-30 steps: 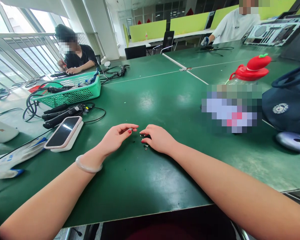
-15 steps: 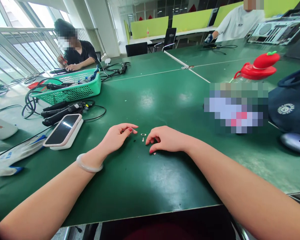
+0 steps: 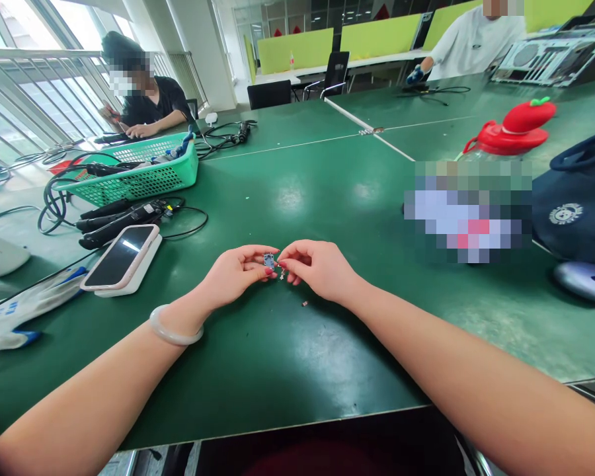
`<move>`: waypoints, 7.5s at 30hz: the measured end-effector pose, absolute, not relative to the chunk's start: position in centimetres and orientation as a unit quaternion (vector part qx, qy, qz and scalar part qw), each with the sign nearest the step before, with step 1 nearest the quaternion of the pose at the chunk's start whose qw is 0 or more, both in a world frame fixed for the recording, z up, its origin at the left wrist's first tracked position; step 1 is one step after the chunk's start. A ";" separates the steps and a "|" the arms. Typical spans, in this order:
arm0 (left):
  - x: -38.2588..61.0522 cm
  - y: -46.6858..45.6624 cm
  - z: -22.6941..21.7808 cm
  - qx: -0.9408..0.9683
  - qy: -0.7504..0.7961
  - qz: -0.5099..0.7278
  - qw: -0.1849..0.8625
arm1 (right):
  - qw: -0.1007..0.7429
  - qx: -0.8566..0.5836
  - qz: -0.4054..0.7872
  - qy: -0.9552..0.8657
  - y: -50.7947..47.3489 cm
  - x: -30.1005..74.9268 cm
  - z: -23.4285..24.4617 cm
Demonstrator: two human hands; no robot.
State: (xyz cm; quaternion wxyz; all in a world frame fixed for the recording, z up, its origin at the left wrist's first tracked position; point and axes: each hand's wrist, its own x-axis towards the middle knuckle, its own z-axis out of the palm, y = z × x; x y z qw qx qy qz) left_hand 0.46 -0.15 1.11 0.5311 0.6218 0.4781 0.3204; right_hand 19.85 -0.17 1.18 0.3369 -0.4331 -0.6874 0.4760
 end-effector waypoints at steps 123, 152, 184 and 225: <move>0.1 0.0 0.9 0.685 0.469 0.305 0.466 | 0.348 -0.448 0.270 -0.778 -0.4 19.3 0.7; -0.6 1.0 0.0 0.663 0.527 0.357 0.394 | 0.336 -0.419 0.138 -0.832 0.2 19.0 -0.2; -0.1 0.3 1.0 0.578 0.460 0.357 0.571 | 0.335 -0.349 0.006 -0.875 -0.6 19.0 0.0; -0.2 0.7 0.5 0.580 0.494 0.334 0.555 | 0.156 -0.539 0.105 -0.821 2.1 22.6 0.1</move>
